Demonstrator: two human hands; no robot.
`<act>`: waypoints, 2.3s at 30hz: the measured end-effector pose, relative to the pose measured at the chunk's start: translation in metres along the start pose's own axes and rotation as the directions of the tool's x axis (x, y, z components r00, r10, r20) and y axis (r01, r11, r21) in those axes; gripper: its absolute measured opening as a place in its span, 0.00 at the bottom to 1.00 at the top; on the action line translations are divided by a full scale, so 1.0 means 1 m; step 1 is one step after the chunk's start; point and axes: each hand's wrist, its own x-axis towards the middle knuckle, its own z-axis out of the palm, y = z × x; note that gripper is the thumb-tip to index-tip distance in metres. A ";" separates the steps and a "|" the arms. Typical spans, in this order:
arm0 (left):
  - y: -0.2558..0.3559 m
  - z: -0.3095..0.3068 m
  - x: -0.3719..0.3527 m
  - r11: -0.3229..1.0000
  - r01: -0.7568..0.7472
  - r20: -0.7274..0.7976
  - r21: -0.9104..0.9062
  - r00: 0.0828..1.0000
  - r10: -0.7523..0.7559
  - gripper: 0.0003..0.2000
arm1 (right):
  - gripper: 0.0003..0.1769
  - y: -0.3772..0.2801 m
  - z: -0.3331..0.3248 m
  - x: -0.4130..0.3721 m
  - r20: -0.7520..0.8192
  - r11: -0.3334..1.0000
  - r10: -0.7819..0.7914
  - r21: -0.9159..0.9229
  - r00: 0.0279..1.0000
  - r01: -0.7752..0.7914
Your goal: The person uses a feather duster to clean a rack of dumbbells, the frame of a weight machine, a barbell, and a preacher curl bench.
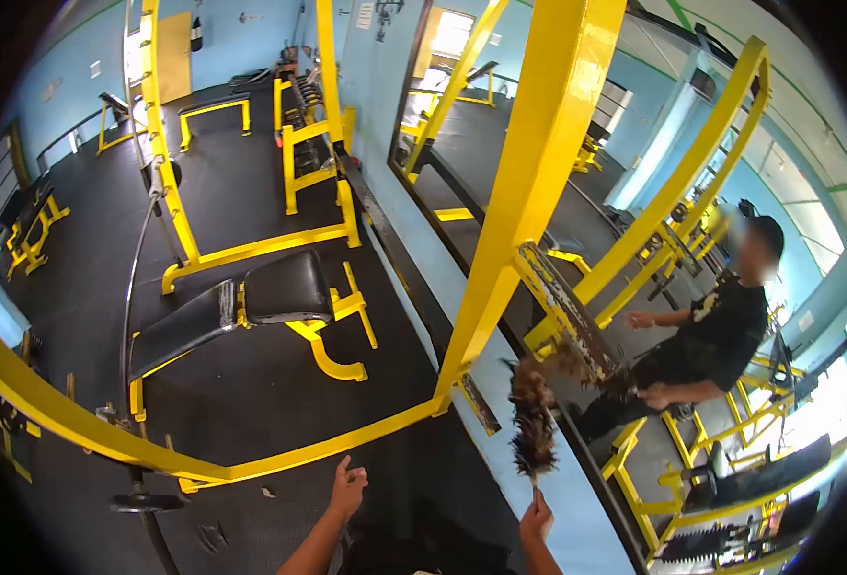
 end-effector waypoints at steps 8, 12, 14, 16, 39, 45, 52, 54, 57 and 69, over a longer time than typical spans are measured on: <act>-0.013 0.071 0.033 0.999 -0.049 -0.050 0.014 0.998 0.050 0.33 | 0.22 0.024 0.049 0.076 0.334 0.958 -0.279 0.027 0.900 0.287; -0.013 0.093 0.049 0.995 -0.093 -0.105 0.029 0.990 0.096 0.32 | 0.27 -0.041 0.060 0.091 0.324 0.845 -0.534 0.177 0.781 0.504; -0.011 0.097 0.048 0.997 -0.073 -0.136 0.037 0.988 0.077 0.32 | 0.31 -0.077 0.063 0.093 0.252 0.805 -0.590 0.256 0.767 0.535; 0.000 0.097 0.053 0.990 -0.140 -0.142 -0.017 0.981 0.136 0.32 | 0.30 -0.128 0.086 0.126 0.307 0.794 -0.606 0.288 0.733 0.536; 0.184 -0.112 0.229 0.992 -0.124 -0.247 0.022 0.961 0.125 0.28 | 0.22 -0.473 0.267 0.254 0.232 0.889 -0.446 0.226 0.864 0.398; 0.183 -0.145 0.292 0.978 -0.198 -0.289 0.066 0.935 0.208 0.29 | 0.23 -0.539 0.335 0.338 0.183 0.832 -0.544 0.245 0.819 0.498; 0.210 -0.167 0.343 0.999 -0.016 -0.307 0.049 0.951 0.030 0.30 | 0.24 -0.634 0.379 0.401 0.181 0.811 -0.584 0.163 0.791 0.561; 0.225 -0.174 0.366 0.999 -0.025 -0.342 0.046 0.939 0.040 0.30 | 0.24 -0.669 0.400 0.431 0.151 0.793 -0.604 0.215 0.782 0.571; 0.240 -0.189 0.412 0.985 -0.106 -0.388 0.137 0.909 0.152 0.31 | 0.24 -0.743 0.443 0.492 0.097 0.718 -0.691 0.212 0.716 0.663; 0.243 -0.215 0.383 0.995 0.070 -0.673 -0.067 0.733 -0.097 0.34 | 0.25 -0.910 0.551 0.509 0.239 0.564 -0.817 0.524 0.525 0.639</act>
